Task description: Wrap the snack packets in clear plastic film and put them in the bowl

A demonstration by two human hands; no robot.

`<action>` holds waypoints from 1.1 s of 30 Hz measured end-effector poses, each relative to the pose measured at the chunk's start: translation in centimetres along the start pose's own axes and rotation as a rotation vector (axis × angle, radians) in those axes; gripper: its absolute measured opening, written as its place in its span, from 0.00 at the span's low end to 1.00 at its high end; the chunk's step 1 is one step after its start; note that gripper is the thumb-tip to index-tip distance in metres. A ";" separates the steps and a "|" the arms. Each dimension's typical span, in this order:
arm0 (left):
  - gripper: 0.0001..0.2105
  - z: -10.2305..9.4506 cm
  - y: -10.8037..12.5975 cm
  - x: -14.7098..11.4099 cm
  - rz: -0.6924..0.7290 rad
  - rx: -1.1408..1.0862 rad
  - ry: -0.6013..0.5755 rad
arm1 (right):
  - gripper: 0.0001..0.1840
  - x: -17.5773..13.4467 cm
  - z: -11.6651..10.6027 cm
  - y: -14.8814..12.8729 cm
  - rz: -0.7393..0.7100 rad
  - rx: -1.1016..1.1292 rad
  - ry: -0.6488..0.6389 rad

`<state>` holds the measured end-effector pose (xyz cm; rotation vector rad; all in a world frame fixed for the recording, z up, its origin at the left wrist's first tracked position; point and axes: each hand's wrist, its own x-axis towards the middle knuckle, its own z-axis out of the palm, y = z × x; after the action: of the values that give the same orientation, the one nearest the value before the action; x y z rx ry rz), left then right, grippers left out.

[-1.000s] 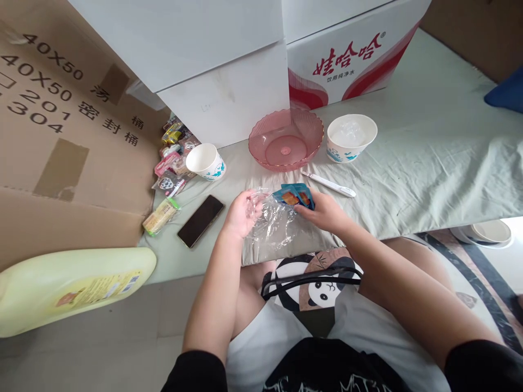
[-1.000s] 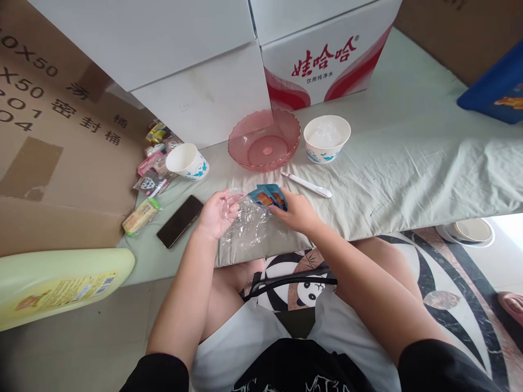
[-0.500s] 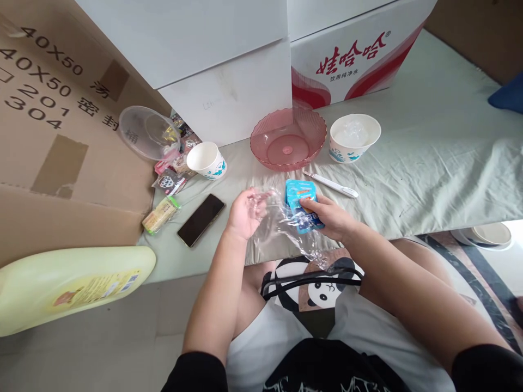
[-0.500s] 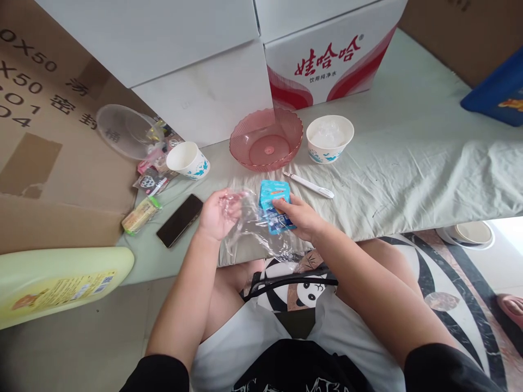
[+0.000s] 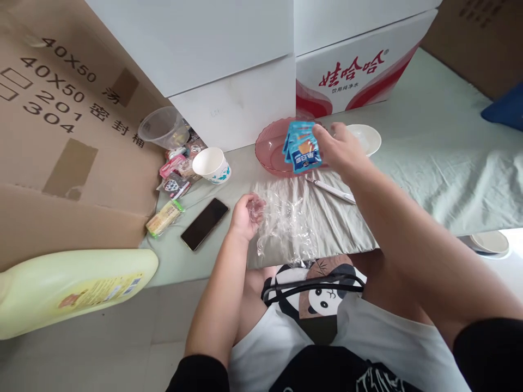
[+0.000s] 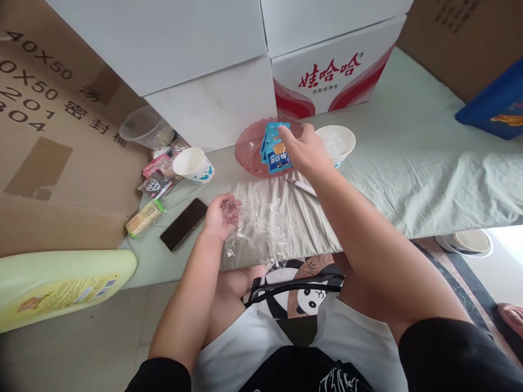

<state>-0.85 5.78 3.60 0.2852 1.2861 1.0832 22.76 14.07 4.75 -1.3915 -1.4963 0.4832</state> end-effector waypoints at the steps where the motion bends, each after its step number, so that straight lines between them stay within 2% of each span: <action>1: 0.05 -0.1 0.0 -0.1 -0.001 0.021 0.004 | 0.17 -0.5 -0.6 -0.2 -0.009 -0.080 0.024; 3: 0.06 -0.4 -0.1 0.1 0.029 0.080 0.017 | 0.16 -3.5 -2.0 -0.6 -0.057 -0.144 0.042; 5: 0.06 -1.0 -0.4 0.8 0.122 0.208 0.027 | 0.11 -7.8 -2.8 -0.7 -0.142 -0.103 -0.049; 7: 0.06 -1.8 -0.6 1.6 0.281 0.400 0.050 | 0.10 -11.9 -2.7 -0.3 -0.263 -0.040 -0.309; 9: 0.04 -2.6 -0.6 2.1 0.473 0.602 0.144 | 0.13 -14.8 -1.8 0.4 -0.385 -0.052 -0.579; 10: 0.04 -3.0 -0.5 2.2 0.580 0.692 0.220 | 0.15 -15.5 -1.3 0.9 -0.428 -0.088 -0.670; 12: 0.08 -3.7 -0.2 1.6 0.797 0.839 0.348 | 0.18 -16.0 -0.4 1.7 -0.458 -0.195 -0.743; 13: 0.09 -4.0 -0.1 1.0 0.884 0.899 0.354 | 0.18 -15.8 -0.2 2.1 -0.447 -0.251 -0.737; 14: 0.09 -4.3 -0.1 0.3 0.942 0.957 0.293 | 0.19 -15.4 0.0 2.4 -0.424 -0.304 -0.717; 16: 0.09 -4.7 -0.5 -1.1 0.930 1.089 0.004 | 0.19 -14.7 -0.1 2.9 -0.369 -0.392 -0.658; 18: 0.17 -4.9 -1.4 -2.1 0.796 1.266 -0.293 | 0.20 -14.1 -0.4 3.2 -0.320 -0.441 -0.608; 20: 0.28 -4.9 -2.3 -2.4 0.667 1.430 -0.431 | 0.21 -13.9 -0.9 3.4 -0.276 -0.439 -0.557; 21: 0.29 -4.9 -2.6 -2.3 0.637 1.478 -0.435 | 0.21 -13.9 -1.2 3.4 -0.268 -0.408 -0.543; 23: 0.22 -4.8 -2.9 -1.8 0.643 1.485 -0.386 | 0.26 -14.1 -1.9 3.2 -0.316 -0.291 -0.589; 26: 0.11 -4.5 -2.6 -1.1 0.708 1.343 -0.281 | 0.39 -14.9 -2.5 2.5 -0.440 -0.133 -0.790; 28: 0.08 -4.1 -2.4 -0.9 0.726 1.231 -0.244 | 0.40 -15.4 -2.4 2.2 -0.445 -0.160 -0.859; 29: 0.08 -3.9 -2.3 -0.8 0.731 1.188 -0.238 | 0.37 -15.5 -2.1 2.2 -0.427 -0.196 -0.854; 31: 0.09 -3.7 -2.3 -0.8 0.738 1.137 -0.241 | 0.24 -15.5 -1.5 2.2 -0.404 -0.239 -0.800; 33: 0.10 -3.7 -2.4 -0.8 0.744 1.121 -0.238 | 0.12 -15.1 -0.9 2.3 -0.401 -0.196 -0.726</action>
<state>-2.82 2.51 1.24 1.7836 1.4875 0.7516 22.31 0.63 -2.61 -1.0519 -2.4033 0.6323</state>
